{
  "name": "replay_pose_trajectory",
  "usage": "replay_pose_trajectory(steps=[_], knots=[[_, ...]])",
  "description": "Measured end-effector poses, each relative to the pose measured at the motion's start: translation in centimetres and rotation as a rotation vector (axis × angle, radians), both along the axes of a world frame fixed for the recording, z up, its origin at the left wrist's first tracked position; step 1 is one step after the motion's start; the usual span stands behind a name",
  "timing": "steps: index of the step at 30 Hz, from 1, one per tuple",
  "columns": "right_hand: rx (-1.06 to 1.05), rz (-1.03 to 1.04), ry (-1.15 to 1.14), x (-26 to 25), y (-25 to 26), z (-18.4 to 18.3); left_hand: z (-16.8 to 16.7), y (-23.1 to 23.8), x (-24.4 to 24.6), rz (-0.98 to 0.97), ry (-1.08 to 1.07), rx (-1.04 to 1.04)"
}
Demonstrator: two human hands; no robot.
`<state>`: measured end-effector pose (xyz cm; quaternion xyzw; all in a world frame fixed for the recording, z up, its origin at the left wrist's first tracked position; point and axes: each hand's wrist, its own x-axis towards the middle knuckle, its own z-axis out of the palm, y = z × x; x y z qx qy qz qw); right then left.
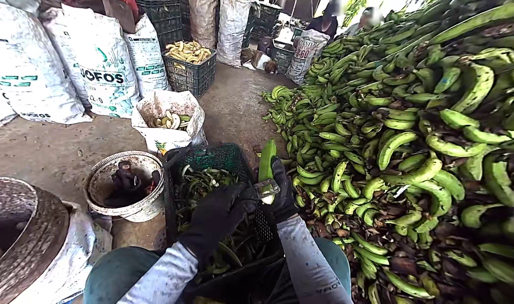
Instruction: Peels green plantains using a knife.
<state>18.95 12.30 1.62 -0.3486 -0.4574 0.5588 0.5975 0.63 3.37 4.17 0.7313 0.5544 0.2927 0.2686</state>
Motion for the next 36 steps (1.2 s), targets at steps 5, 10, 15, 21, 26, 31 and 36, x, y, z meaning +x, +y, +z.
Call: replay_pose_trajectory(steps=[5,10,15,21,26,31,36], knots=[[-0.34,0.409,0.395,-1.8,-2.5,-1.9,-1.6,2.6,-1.4,0.225,0.133,0.109],[-0.311,0.46,0.168,-1.3,-5.1,-2.7,-2.3,5.3,-4.8,0.483,-0.02,0.164],[-0.018,0.147,0.117,-0.3,-1.7,-1.3,-1.1,2.0,-2.9,0.178,-0.192,0.032],[0.084,-0.165,-0.086,-0.2,0.9,1.3,-2.0,-1.1,-0.2,0.029,-0.16,0.14],[-0.162,0.568,0.288,-0.8,-0.9,-2.0,-2.9,2.7,-2.7,0.239,-0.007,0.178],[-0.177,0.529,0.165,-1.2,-2.9,-1.8,-2.3,3.7,-4.9,0.412,-0.128,0.084],[0.039,-0.159,0.096,-2.3,-0.2,0.6,-2.3,-0.4,0.2,0.218,-0.441,0.013]])
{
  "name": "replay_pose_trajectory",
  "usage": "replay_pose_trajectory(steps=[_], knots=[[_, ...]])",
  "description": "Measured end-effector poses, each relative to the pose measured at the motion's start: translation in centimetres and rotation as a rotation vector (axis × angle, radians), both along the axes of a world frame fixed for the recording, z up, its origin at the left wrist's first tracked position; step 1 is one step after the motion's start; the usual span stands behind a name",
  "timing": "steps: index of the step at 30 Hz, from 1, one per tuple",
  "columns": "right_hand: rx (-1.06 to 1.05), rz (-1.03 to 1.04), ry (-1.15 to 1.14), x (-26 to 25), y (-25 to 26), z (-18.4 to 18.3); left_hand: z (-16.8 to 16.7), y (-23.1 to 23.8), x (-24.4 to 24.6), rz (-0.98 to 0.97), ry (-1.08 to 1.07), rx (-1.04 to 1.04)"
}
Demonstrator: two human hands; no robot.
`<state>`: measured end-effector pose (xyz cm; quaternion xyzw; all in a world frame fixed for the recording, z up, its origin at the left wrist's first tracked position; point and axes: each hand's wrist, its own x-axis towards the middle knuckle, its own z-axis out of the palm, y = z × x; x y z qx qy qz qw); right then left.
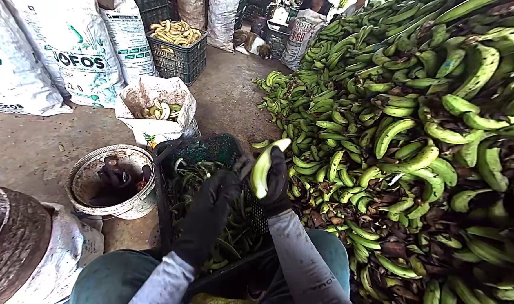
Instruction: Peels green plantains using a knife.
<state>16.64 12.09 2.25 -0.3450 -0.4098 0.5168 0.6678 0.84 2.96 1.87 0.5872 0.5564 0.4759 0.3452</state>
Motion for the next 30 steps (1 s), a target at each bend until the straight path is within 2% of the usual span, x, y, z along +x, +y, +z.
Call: replay_pose_trajectory(steps=[3,6,11,16,18,21,22,24,27,30], knots=[[-0.029,-0.195,0.214,-0.9,1.3,1.8,-0.2,-1.6,2.6,0.004,0.006,0.089],[-0.058,-0.226,0.191,-1.2,0.8,2.6,-0.4,-1.5,2.9,0.023,0.031,0.107],[0.001,0.242,0.018,-0.7,-0.9,1.2,-0.5,0.8,0.0,0.016,0.139,0.046],[-0.081,0.254,-0.177,0.6,-0.4,-0.5,-1.1,0.8,-0.6,0.02,0.293,0.046],[-0.091,0.401,-0.209,1.4,-0.8,-0.7,-1.3,1.5,-1.2,0.008,0.321,0.023],[-0.148,0.774,-0.349,2.0,-1.8,-0.4,-1.2,3.0,-2.9,0.053,0.325,-0.063],[-0.189,0.848,-0.421,1.9,-2.1,-0.1,-1.3,3.5,-3.4,0.072,0.303,-0.096],[-0.23,0.87,-0.461,1.9,-2.5,-0.3,-1.7,4.2,-4.1,0.119,0.268,-0.118],[-0.185,0.719,-0.144,2.5,-1.9,-1.7,-1.5,3.8,-3.5,0.093,0.271,-0.113],[-0.168,0.498,0.195,1.7,-0.8,-1.5,-1.6,2.5,-1.5,-0.012,0.331,-0.025]])
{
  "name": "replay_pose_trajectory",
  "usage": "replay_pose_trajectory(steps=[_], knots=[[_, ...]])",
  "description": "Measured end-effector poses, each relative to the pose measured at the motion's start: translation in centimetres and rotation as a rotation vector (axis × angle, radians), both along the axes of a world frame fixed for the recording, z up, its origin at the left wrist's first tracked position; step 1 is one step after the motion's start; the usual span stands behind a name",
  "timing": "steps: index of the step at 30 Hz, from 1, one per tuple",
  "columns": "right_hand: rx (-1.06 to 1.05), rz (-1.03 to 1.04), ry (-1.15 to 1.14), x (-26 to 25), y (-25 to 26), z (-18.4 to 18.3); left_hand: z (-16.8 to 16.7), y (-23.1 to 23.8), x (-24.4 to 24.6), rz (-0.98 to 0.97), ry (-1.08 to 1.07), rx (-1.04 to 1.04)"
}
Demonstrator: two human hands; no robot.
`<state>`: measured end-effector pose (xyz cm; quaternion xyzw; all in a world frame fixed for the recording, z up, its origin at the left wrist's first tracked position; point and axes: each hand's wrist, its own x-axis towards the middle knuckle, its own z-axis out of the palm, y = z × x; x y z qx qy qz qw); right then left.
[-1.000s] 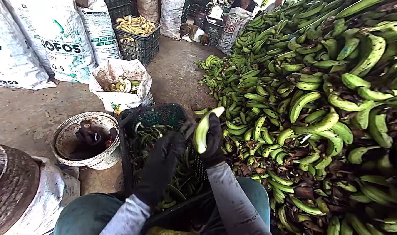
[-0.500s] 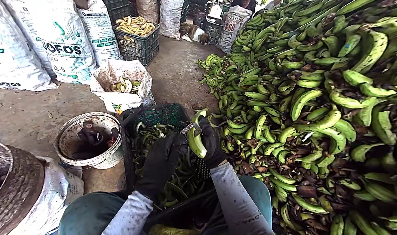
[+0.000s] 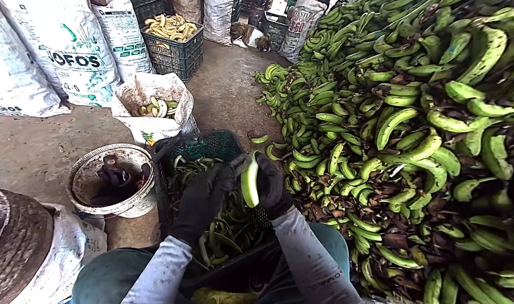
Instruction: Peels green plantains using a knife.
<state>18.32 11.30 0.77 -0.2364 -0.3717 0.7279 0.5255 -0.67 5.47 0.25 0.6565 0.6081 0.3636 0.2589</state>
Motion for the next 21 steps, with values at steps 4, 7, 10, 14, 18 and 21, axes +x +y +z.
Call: replay_pose_trajectory(steps=[4,7,10,14,18,21], knots=[[-0.255,-0.19,0.385,-1.0,1.1,1.5,-0.9,-1.3,2.1,0.006,0.12,0.3],[-0.273,-0.342,0.441,-1.5,1.4,1.7,-1.5,-1.6,2.4,0.083,0.195,0.489],[-0.261,-0.365,0.417,-1.7,1.2,1.8,-1.4,-1.9,2.2,0.105,0.217,0.473],[-0.093,-0.192,0.182,-0.9,0.8,1.5,-0.4,-1.7,1.6,0.044,0.146,0.245],[0.069,-0.007,-0.065,-0.2,-0.3,1.1,-0.3,-1.0,0.8,0.038,0.12,0.155],[0.044,0.052,-0.202,0.8,-0.4,0.8,-0.6,-0.9,0.8,0.042,0.148,0.145]])
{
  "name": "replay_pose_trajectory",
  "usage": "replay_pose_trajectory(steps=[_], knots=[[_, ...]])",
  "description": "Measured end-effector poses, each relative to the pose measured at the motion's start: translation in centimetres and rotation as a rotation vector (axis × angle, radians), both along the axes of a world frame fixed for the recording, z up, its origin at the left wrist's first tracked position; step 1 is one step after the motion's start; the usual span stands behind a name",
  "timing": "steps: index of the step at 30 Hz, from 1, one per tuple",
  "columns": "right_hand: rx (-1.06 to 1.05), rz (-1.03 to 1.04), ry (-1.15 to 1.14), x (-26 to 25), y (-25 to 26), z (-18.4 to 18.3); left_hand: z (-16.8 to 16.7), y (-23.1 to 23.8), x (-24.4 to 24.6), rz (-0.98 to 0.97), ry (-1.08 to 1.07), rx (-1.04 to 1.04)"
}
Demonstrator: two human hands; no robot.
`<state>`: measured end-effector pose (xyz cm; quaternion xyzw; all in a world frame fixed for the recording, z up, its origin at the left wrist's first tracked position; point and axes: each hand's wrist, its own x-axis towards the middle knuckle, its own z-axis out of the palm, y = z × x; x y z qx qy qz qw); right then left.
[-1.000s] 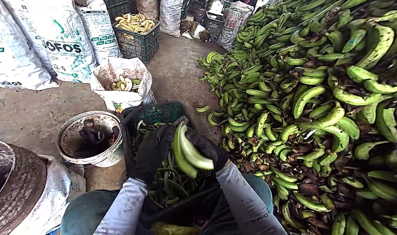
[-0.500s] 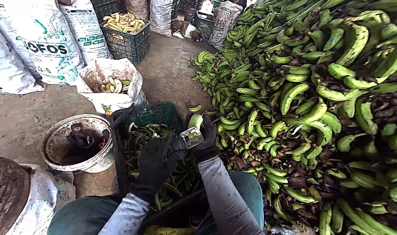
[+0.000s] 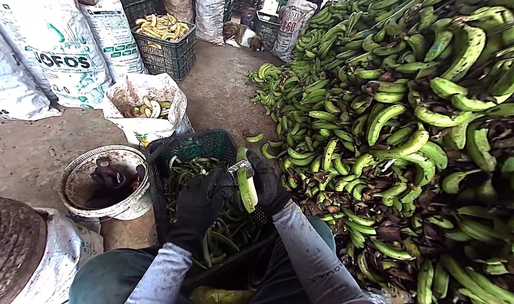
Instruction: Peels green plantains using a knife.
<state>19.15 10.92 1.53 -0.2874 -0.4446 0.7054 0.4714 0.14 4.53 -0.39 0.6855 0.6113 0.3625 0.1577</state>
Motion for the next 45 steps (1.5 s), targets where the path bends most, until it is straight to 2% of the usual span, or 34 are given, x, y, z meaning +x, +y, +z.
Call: replay_pose_trajectory(steps=[3,5,6,7,9,11,13,17,19,21,23,25,28,32,35,37,40,43,45], knots=[[0.131,0.232,-0.274,1.1,-0.5,0.3,1.0,0.8,-0.7,0.057,-0.111,-0.171],[0.104,0.343,-0.406,1.1,-0.8,0.7,1.2,1.5,-1.6,0.105,-0.182,-0.231],[0.072,0.327,-0.412,1.2,-0.8,0.5,1.1,1.7,-1.9,0.11,-0.211,-0.255],[0.035,0.275,-0.36,1.4,-0.7,-0.1,1.0,1.8,-2.1,0.099,-0.237,-0.284],[-0.126,0.149,-0.119,1.8,0.1,-1.4,0.7,1.6,-1.7,0.058,-0.265,-0.309],[-0.356,0.017,0.125,2.4,1.0,-2.0,0.2,1.1,-0.6,-0.021,-0.174,-0.277],[-0.429,-0.077,0.275,3.2,1.7,-2.3,-0.6,0.7,0.7,-0.12,-0.016,-0.165],[-0.527,0.012,0.528,4.6,2.7,-3.8,-2.0,-0.3,3.1,-0.213,0.153,0.187],[-0.588,0.0,0.536,4.7,2.3,-3.5,-2.3,-0.6,3.9,-0.216,0.177,0.274],[-0.567,-0.095,0.384,3.9,1.1,-2.1,-2.1,-0.7,4.3,-0.228,0.156,0.181],[-0.437,-0.092,0.197,3.2,0.1,-1.4,-1.7,-0.5,4.3,-0.234,0.083,-0.029],[-0.355,-0.017,0.131,2.6,0.1,-1.9,-1.7,0.2,3.9,-0.197,-0.034,-0.211],[-0.178,0.073,-0.011,2.0,0.2,-3.4,-1.9,1.0,2.9,-0.051,-0.214,-0.322],[-0.179,0.191,0.039,2.0,-0.1,-3.4,-1.8,1.8,0.6,0.137,-0.371,-0.41],[-0.252,0.179,0.117,3.2,0.6,-3.4,-1.0,1.6,-0.7,0.19,-0.388,-0.4],[-0.322,0.149,0.192,4.1,1.2,-3.3,-0.3,1.0,-0.9,0.102,-0.353,-0.405],[-0.355,0.119,0.269,5.0,1.9,-3.0,-0.1,-0.3,0.1,-0.15,-0.331,-0.353],[-0.333,0.105,0.263,5.3,2.0,-3.2,0.4,-1.7,1.8,-0.355,-0.248,-0.317],[-0.415,0.118,0.236,5.1,1.9,-3.1,0.3,-2.0,3.0,-0.406,-0.165,-0.292]])
